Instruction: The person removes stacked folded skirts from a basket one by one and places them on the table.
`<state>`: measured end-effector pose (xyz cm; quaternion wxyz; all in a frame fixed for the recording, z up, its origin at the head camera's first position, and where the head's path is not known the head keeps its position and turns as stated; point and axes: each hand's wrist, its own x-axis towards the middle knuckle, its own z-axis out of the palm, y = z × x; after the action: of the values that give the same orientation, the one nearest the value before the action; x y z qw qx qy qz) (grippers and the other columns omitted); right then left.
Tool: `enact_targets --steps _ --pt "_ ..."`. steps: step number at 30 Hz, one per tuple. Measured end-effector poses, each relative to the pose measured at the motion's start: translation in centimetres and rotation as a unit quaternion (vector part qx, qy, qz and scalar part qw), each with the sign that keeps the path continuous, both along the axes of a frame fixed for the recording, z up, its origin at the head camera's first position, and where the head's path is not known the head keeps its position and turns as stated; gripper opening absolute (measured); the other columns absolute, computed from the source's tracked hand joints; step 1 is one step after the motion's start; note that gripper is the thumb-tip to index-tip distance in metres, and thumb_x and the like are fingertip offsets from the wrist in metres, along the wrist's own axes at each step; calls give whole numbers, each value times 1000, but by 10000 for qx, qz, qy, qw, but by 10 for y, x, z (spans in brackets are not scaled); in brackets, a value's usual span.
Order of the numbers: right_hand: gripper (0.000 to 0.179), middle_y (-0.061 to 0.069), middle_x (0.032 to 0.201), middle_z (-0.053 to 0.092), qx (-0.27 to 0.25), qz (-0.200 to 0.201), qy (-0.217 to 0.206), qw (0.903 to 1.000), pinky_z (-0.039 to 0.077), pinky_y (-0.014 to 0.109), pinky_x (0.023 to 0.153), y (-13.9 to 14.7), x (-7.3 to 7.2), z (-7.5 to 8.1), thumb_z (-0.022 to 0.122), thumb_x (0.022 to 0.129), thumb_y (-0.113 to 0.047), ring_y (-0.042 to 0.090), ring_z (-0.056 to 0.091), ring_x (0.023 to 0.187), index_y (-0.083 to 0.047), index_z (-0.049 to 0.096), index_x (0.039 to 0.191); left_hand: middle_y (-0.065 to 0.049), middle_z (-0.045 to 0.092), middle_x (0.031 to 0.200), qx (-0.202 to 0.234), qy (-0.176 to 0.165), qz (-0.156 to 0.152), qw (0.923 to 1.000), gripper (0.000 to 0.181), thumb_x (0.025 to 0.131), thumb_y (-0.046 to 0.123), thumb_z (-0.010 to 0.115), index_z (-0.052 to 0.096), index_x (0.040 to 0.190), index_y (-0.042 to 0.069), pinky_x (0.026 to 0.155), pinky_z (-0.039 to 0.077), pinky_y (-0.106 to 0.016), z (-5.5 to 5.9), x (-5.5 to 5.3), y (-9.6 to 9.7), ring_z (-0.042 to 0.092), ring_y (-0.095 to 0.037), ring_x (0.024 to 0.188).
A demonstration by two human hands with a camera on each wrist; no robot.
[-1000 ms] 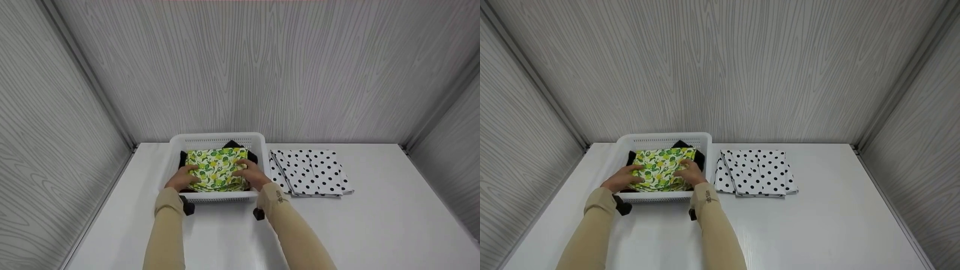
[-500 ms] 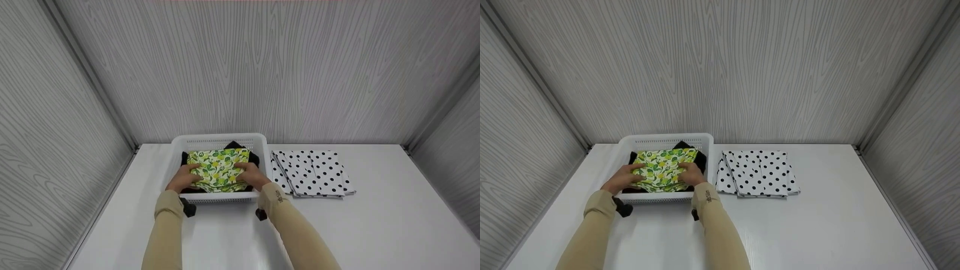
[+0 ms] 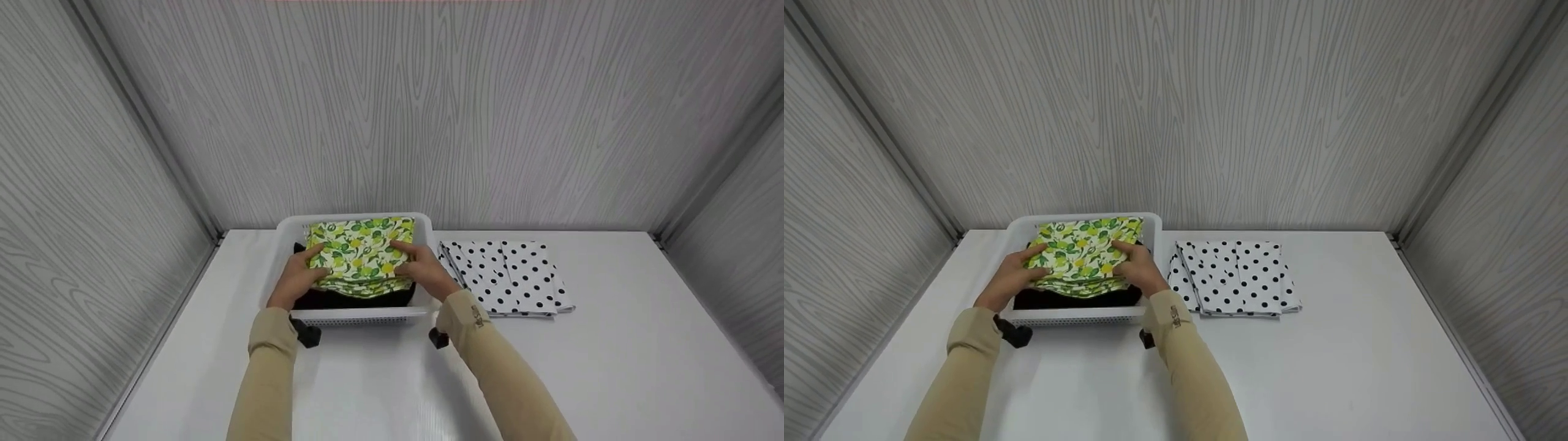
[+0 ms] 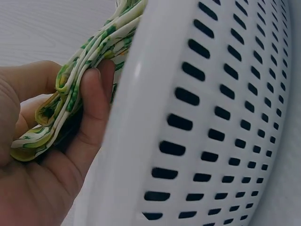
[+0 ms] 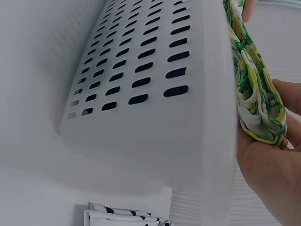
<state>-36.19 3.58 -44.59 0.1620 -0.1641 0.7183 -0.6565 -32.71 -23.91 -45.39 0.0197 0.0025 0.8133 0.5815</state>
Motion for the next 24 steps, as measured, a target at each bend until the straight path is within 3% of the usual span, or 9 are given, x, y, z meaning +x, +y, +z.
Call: enact_targets --steps 5,10,12,14,16,17,20,22,24 --pt "65 11 161 35 -67 -65 115 9999 51 30 82 8 1 2 56 91 9 19 55 106 -5 44 154 -21 23 163 29 124 56 9999 66 99 2 58 30 159 3 74 58 -35 8 2 8 60 -16 70" --pt "66 8 160 37 35 -122 335 9994 49 32 86 17 5 4 57 90 7 22 45 130 -7 46 153 -17 27 163 -152 242 204 9994 67 97 4 60 34 158 7 85 47 -34 11 8 17 48 -26 120" --pt "66 9 160 37 28 -117 440 9990 47 34 94 21 6 5 58 89 7 24 35 143 -7 47 152 -16 27 163 -132 332 229 9991 67 97 4 60 34 158 7 81 44 -33 12 11 19 51 -22 114" --pt "66 10 160 38 -4 -86 532 9985 43 37 103 24 7 7 58 89 7 26 26 149 -6 47 152 -16 27 163 -43 408 236 9989 67 96 4 61 35 158 7 74 46 -30 12 13 21 59 -17 88" --pt "66 10 160 37 -48 -21 610 9981 40 40 107 28 8 9 58 89 7 26 21 151 -6 45 153 -17 26 164 66 468 210 9987 67 97 4 61 35 158 8 67 47 -30 12 15 23 50 -12 61" --pt "65 10 160 37 -59 3 637 9980 39 40 108 30 9 9 58 90 6 26 21 151 -6 45 153 -16 26 164 99 484 194 9986 67 97 5 62 35 158 8 71 47 -30 13 15 24 52 -13 62" --pt "65 11 160 37 -81 31 705 9975 41 39 105 34 11 11 58 91 5 26 22 151 -6 45 153 -15 26 164 121 539 147 9984 68 97 6 62 34 158 7 91 44 -37 14 16 27 60 -19 112" --pt "65 11 160 37 -80 20 726 9973 43 37 101 37 13 12 58 91 6 26 22 150 -6 45 153 -15 27 164 84 602 127 9981 68 96 6 62 34 158 6 101 36 -42 16 18 30 36 -25 143" --pt "65 11 161 36 -72 7 751 9971 43 35 100 40 14 14 58 91 6 26 21 151 -5 44 153 -13 29 163 66 645 125 9978 68 96 7 63 34 158 7 105 32 -44 18 20 33 18 -27 152"
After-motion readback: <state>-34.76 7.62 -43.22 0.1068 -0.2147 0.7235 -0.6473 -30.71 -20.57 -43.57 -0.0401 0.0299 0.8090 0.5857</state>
